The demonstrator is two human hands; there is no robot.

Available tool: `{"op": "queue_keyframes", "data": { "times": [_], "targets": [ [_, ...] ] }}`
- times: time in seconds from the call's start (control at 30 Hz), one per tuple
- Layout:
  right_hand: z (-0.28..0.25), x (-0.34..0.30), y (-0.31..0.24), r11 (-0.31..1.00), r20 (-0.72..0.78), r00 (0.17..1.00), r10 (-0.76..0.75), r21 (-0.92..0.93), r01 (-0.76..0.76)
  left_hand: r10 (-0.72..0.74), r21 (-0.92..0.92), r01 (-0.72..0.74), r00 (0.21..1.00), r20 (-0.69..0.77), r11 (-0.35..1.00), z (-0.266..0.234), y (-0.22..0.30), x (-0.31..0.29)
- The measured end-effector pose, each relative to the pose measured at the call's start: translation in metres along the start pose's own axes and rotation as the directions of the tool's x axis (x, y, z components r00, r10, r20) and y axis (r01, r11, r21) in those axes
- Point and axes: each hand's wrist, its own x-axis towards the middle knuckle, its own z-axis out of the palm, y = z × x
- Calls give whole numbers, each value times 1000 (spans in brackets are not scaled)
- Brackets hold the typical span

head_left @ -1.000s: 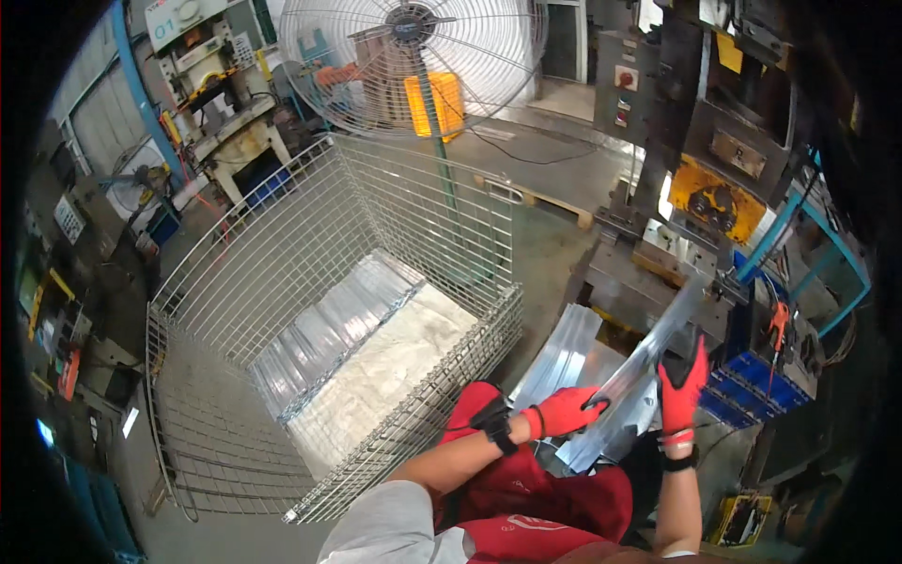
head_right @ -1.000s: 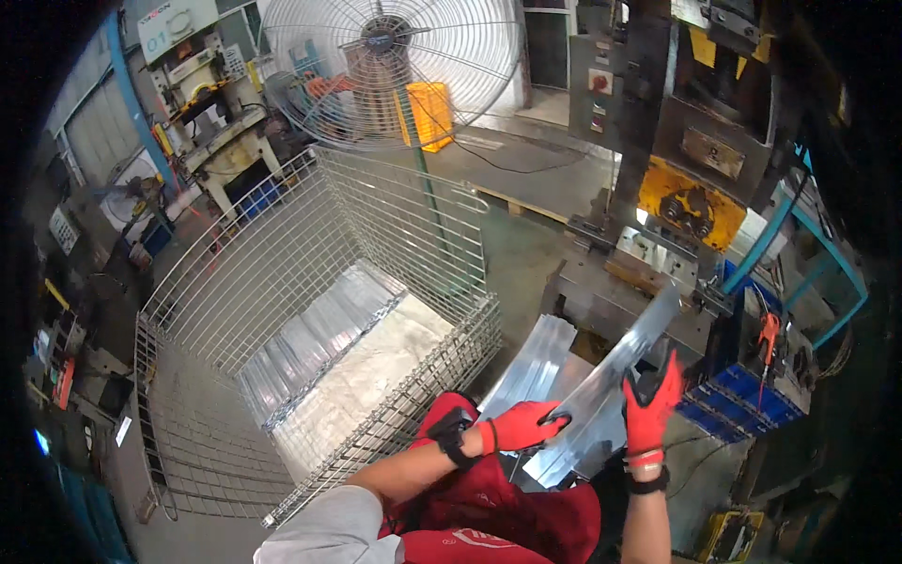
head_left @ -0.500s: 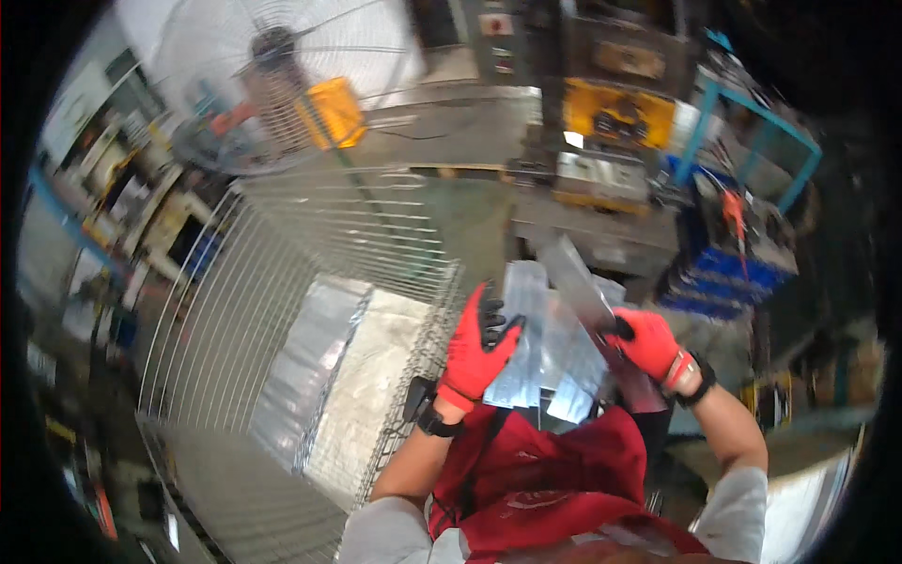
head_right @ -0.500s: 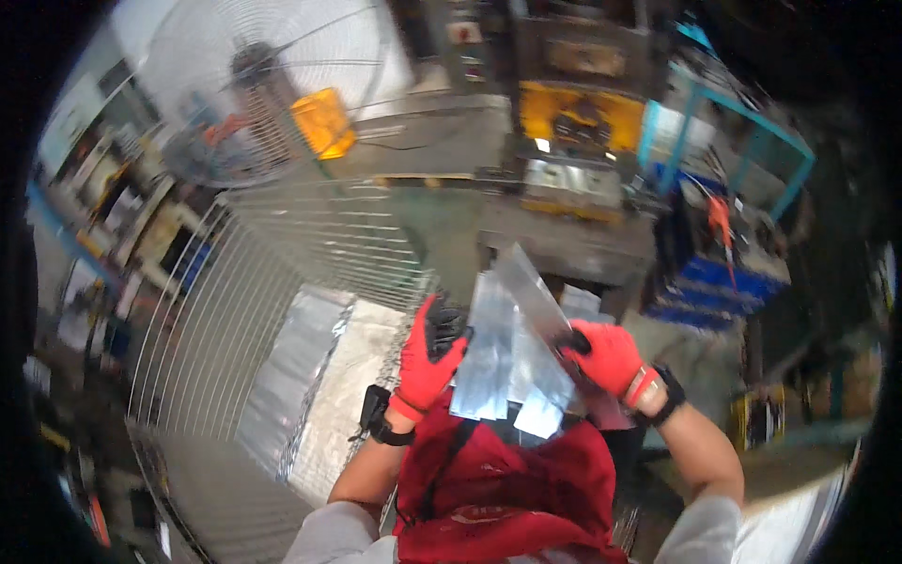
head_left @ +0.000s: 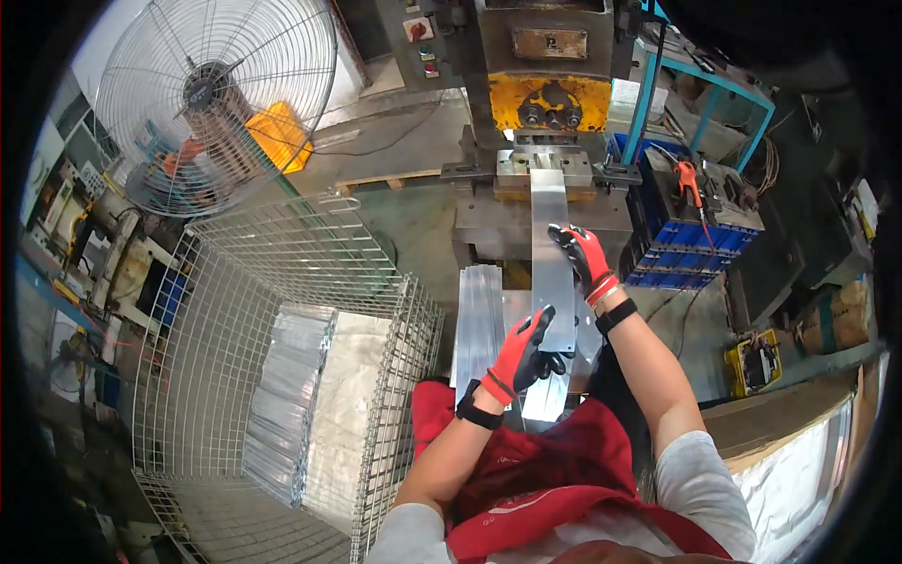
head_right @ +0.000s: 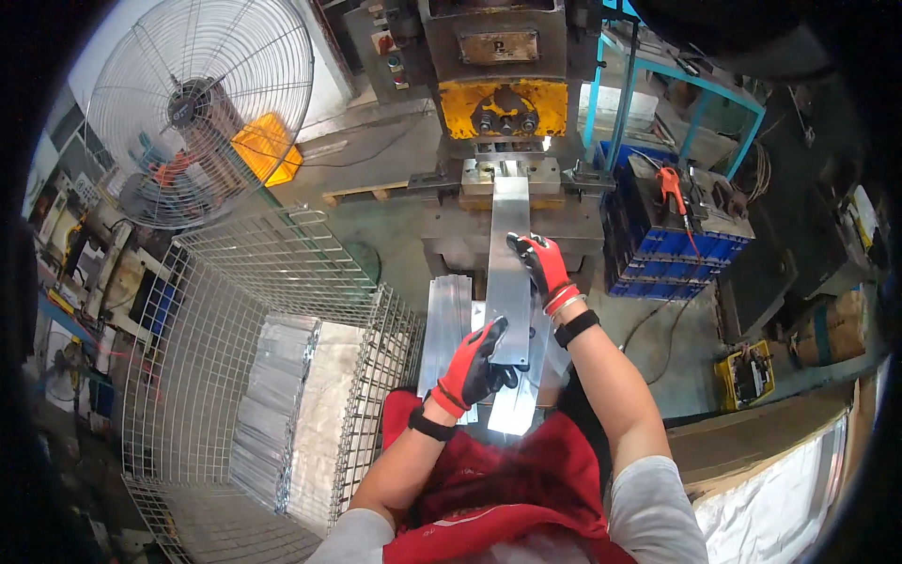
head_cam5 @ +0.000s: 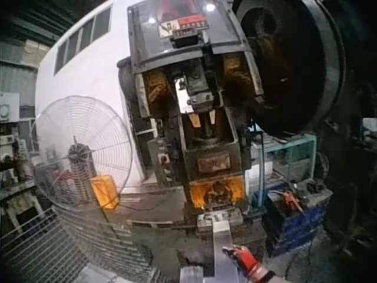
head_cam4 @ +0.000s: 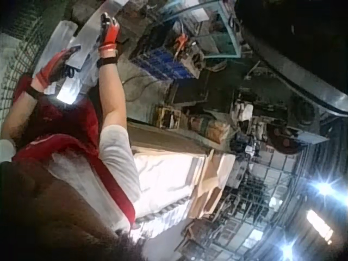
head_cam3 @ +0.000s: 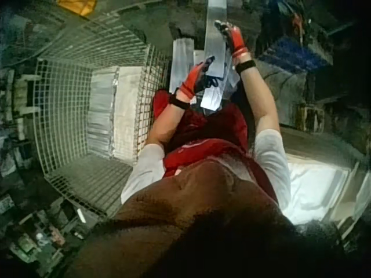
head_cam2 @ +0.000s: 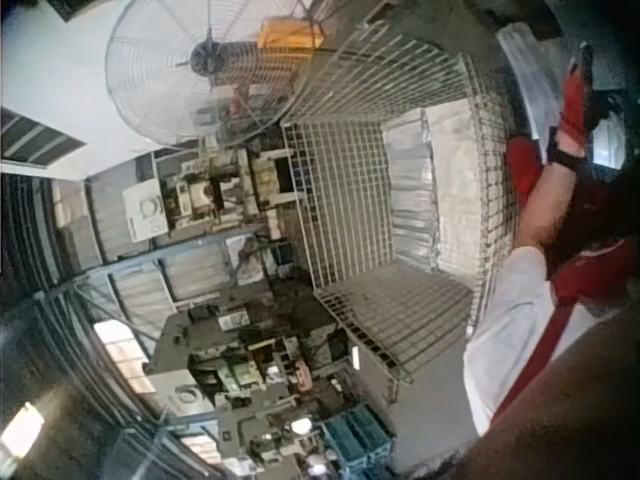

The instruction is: Bending metal strips using a press machine and organizing the finished parts in a storage cage.

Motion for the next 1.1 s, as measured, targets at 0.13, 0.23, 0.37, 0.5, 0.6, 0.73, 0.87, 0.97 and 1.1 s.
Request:
{"op": "queue_keyframes", "data": {
  "times": [0.13,0.23,0.37,0.5,0.6,0.73,0.87,0.97,1.1],
  "targets": [
    [-12,17,15,986,12,996,-89,-138,90,-662,-726,540,733,156,426,-2,26,36],
    [-10,8,11,944,96,983,-155,-279,176,-658,-723,517,744,115,459,-1,19,37],
    [-12,-23,22,959,238,948,-210,-136,247,-621,-745,511,766,168,428,-1,9,37],
    [-15,-21,24,959,135,981,-139,-229,167,-547,-684,460,831,107,566,2,1,33],
    [-5,-21,17,952,104,979,-177,-235,197,-550,-665,400,835,-19,630,7,15,39],
    [0,-20,15,993,8,999,-33,-117,34,-551,-681,435,833,56,589,3,5,37],
    [9,-17,12,996,-90,996,-1,-91,-7,-597,-738,441,800,64,511,3,19,41],
    [9,-15,10,974,-58,991,-123,-199,109,-604,-702,480,792,88,527,1,28,46],
    [11,-10,14,987,-162,986,-34,-157,8,-625,-729,470,777,74,498,3,33,47]
  ]
}}
